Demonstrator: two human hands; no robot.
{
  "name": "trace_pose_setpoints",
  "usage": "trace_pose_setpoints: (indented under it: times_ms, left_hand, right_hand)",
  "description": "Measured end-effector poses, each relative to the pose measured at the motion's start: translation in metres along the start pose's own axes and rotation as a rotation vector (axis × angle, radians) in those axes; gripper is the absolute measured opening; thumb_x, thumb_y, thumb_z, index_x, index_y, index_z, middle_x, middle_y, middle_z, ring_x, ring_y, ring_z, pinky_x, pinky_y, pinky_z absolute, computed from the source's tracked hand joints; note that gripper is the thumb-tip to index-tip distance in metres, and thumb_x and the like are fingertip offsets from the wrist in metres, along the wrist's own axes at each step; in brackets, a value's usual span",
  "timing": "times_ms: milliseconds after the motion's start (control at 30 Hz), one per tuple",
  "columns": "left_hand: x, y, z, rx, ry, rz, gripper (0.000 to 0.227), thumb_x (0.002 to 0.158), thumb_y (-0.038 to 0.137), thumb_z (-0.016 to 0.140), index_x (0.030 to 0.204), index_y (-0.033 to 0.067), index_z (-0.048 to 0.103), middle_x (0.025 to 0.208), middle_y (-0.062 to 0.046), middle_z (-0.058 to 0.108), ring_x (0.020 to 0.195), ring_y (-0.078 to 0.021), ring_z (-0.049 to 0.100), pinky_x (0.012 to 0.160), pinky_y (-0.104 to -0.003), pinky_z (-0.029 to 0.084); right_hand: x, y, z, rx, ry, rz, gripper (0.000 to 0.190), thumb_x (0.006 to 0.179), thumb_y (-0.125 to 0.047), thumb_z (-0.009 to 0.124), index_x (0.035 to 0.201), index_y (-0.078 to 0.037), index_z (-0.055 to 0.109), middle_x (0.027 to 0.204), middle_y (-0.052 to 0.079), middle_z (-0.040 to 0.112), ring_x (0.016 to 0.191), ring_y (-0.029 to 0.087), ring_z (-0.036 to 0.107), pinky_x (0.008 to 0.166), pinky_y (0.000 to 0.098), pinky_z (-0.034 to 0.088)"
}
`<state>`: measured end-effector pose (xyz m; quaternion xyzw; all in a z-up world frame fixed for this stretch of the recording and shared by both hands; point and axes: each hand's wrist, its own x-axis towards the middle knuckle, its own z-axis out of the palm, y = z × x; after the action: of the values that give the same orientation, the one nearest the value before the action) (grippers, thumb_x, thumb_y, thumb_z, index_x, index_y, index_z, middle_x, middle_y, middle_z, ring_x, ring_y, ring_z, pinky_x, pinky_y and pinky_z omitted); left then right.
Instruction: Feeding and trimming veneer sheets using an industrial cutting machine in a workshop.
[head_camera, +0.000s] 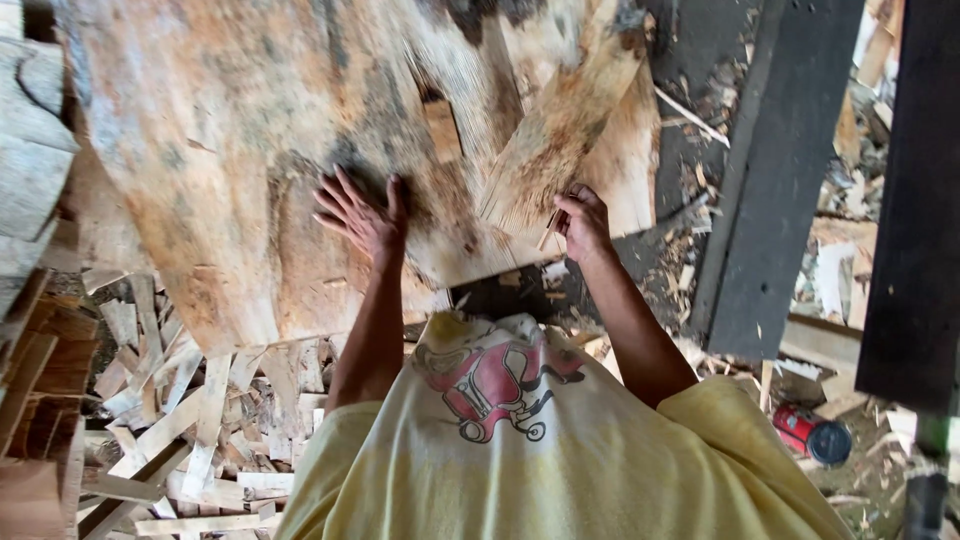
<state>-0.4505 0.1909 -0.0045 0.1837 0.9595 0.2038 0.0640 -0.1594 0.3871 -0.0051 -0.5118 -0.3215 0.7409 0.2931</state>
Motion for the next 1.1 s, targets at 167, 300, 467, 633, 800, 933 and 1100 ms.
trace_pose_setpoints:
  times_ms: [167,300,467,633,800,933,1100]
  left_hand:
    - [0.003,-0.018,0.016,-0.151,0.150,0.105,0.093,0.098,0.075,0.055,0.165,0.0149,0.031,0.173,-0.021,0.011,0.161,-0.0381,0.006,0.129,-0.062,-0.003]
    - [-0.047,-0.014,0.004,-0.290,0.233,0.349,0.075,0.103,0.063,0.061,0.158,0.0138,0.047,0.170,-0.023,0.022,0.158,-0.0414,0.018,0.129,-0.063,0.010]
    - [-0.226,-0.011,0.004,-0.835,-0.538,0.436,0.051,0.102,0.043,0.068,0.137,0.0054,0.068,0.121,-0.015,0.078,0.107,-0.0302,0.076,0.097,-0.046,0.062]
    - [-0.324,0.002,-0.014,-0.967,-1.148,0.055,0.056,0.097,0.044,0.065,0.135,0.0033,0.063,0.136,-0.017,0.069,0.119,-0.0259,0.068,0.103,-0.043,0.054]
    - [-0.366,0.019,0.017,-0.500,-1.149,0.249,0.042,0.102,0.032,0.060,0.122,-0.0027,0.074,0.118,-0.024,0.078,0.091,-0.0348,0.076,0.083,-0.044,0.067]
    - [-0.393,0.069,0.034,-0.837,-1.214,0.391,0.038,0.096,0.013,0.068,0.129,-0.0068,0.061,0.121,-0.021,0.074,0.100,-0.0289,0.077,0.085,-0.040,0.068]
    - [-0.443,0.153,0.098,-0.889,-1.200,0.385,0.048,0.091,0.013,0.075,0.132,-0.0056,0.059,0.124,-0.024,0.071,0.102,-0.0318,0.075,0.083,-0.042,0.069]
  right_hand:
    - [-0.088,0.019,-0.045,-0.245,-0.055,-0.064,0.013,0.091,-0.006,0.070,0.101,-0.013,0.066,0.081,0.002,0.070,0.056,0.010,0.057,0.045,0.0248,0.047]
    - [-0.152,0.053,-0.103,-0.192,-0.107,-0.085,0.012,0.094,-0.004,0.068,0.103,-0.012,0.067,0.086,-0.001,0.070,0.067,0.008,0.064,0.053,0.0254,0.055]
    - [-0.227,0.075,-0.154,0.028,-0.297,-0.015,0.033,0.094,-0.004,0.067,0.125,-0.014,0.065,0.097,-0.002,0.069,0.080,0.010,0.065,0.063,0.0256,0.054]
    - [-0.234,0.150,-0.240,-0.098,-0.352,-0.122,0.027,0.102,-0.006,0.069,0.129,-0.003,0.065,0.109,0.001,0.067,0.093,0.012,0.065,0.079,0.0266,0.056]
    - [-0.229,0.156,-0.274,-0.592,-0.203,-0.222,0.032,0.101,-0.014,0.074,0.127,0.001,0.065,0.098,0.011,0.073,0.075,0.013,0.061,0.064,0.0280,0.054]
    - [-0.268,0.089,-0.279,-0.856,0.088,-0.233,0.034,0.094,-0.016,0.073,0.125,-0.005,0.067,0.105,0.009,0.075,0.065,0.014,0.060,0.054,0.0294,0.054]
    - [-0.251,0.074,-0.394,-0.316,0.097,-0.417,0.024,0.089,-0.007,0.077,0.110,0.003,0.073,0.103,0.013,0.078,0.078,0.012,0.073,0.066,0.0271,0.063]
